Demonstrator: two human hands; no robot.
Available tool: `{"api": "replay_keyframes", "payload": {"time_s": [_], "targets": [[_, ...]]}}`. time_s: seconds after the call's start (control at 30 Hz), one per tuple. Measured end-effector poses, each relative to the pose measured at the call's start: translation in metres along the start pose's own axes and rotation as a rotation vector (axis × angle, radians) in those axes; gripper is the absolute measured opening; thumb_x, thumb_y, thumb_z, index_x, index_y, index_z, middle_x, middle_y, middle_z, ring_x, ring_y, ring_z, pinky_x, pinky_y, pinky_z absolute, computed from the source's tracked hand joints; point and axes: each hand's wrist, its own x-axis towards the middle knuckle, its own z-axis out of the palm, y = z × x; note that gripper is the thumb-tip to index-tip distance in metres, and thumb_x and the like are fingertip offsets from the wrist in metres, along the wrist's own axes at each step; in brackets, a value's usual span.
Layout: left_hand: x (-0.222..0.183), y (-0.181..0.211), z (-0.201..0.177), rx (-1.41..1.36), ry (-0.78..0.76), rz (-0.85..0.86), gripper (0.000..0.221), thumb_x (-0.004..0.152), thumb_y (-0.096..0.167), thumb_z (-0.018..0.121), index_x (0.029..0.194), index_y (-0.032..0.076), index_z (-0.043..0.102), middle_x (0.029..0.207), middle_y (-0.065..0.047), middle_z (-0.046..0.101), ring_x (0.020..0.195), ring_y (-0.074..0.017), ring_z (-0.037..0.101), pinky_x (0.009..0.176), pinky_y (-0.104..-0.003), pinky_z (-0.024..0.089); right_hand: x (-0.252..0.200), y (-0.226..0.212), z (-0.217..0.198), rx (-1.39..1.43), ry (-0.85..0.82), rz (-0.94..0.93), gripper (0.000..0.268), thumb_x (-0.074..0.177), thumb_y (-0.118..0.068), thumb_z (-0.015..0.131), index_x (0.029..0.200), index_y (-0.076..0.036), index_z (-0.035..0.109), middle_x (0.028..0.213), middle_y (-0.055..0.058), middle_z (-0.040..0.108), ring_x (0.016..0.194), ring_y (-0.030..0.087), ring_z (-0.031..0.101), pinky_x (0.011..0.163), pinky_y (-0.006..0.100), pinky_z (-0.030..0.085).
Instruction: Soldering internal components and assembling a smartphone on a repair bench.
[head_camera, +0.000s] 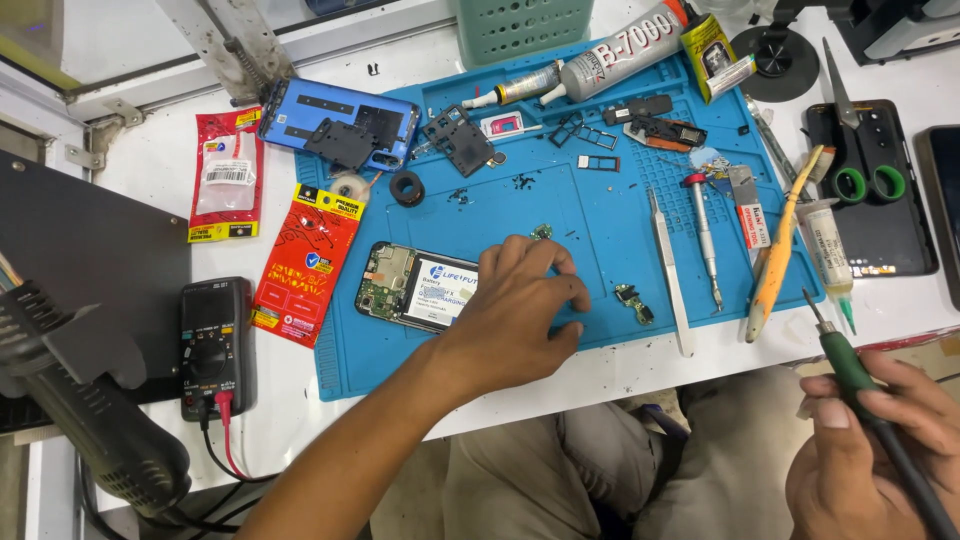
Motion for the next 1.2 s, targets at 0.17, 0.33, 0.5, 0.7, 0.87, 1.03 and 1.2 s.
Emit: {"api": "replay_keyframes", "payload": {"time_s": [0.17,0.33,0.5,0.7,0.87,1.03,1.2], "targets": [[0.024,0.005,0.004,0.021,0.022,0.06,0.025,0.094,0.021,0.067,0.117,0.014,0.072,0.111,-0.004,0.06,0.11,-0.0294,0.049,0.096,-0.049,0.031,0.001,-0.002,0.0,-0.067,-0.037,-0.035,0.019,0.121,0.005,0.057,0.126,0.01,0.04,0.154,0.041,0.05,0.106,0.039,0.067,0.099,0.04,0.054],[0.052,0.008,0.02,0.291,-0.061,0.272,0.012,0.09,0.004,0.071,0.095,0.013,0.077,0.086,-0.006,0.055,0.088,-0.0315,0.052,0.086,-0.054,0.034,0.006,-0.036,0.01,-0.076,0.04,0.041,0.016,0.12,0.01,0.059,0.116,0.015,0.044,0.149,0.041,0.056,0.105,0.038,0.069,0.096,0.037,0.057],[0.052,0.001,0.015,0.409,-0.038,0.352,0.007,0.09,0.016,0.079,0.088,0.011,0.075,0.085,-0.006,0.062,0.088,-0.0284,0.058,0.096,-0.056,0.037,0.008,-0.02,0.005,0.053,0.07,0.048,0.007,0.115,0.005,0.051,0.118,0.009,0.046,0.146,0.039,0.055,0.098,0.037,0.069,0.088,0.035,0.059],[0.054,-0.009,-0.002,0.4,-0.055,0.374,0.016,0.095,0.026,0.076,0.091,0.013,0.069,0.082,-0.005,0.062,0.083,-0.0279,0.061,0.103,-0.055,0.037,0.018,-0.045,0.018,0.033,0.087,0.112,0.008,0.111,0.006,0.053,0.112,0.013,0.049,0.14,0.036,0.057,0.097,0.038,0.07,0.089,0.037,0.059],[0.092,0.006,-0.048,0.042,-0.339,-0.041,0.019,0.102,0.029,0.066,0.088,0.017,0.067,0.082,-0.001,0.074,0.085,-0.023,0.062,0.112,-0.049,0.028,0.024,-0.028,0.031,0.122,0.271,0.073,0.017,0.098,-0.008,0.066,0.104,0.007,0.06,0.124,0.034,0.063,0.082,0.033,0.073,0.074,0.032,0.063],[0.151,-0.022,-0.017,0.316,-0.028,0.017,0.018,0.103,0.026,0.06,0.096,0.015,0.073,0.09,-0.007,0.078,0.082,-0.0314,0.07,0.093,-0.05,0.041,0.024,-0.026,0.026,0.197,0.181,0.06,0.013,0.091,-0.001,0.066,0.099,0.008,0.064,0.121,0.031,0.066,0.078,0.034,0.076,0.072,0.033,0.066],[0.175,-0.024,0.004,0.353,-0.003,0.042,0.015,0.101,0.023,0.064,0.103,0.015,0.076,0.095,-0.01,0.077,0.089,-0.0363,0.069,0.086,-0.052,0.044,0.022,-0.019,0.024,0.193,0.195,0.071,0.012,0.09,-0.001,0.067,0.098,0.007,0.065,0.119,0.03,0.066,0.079,0.035,0.076,0.074,0.035,0.067]]}}
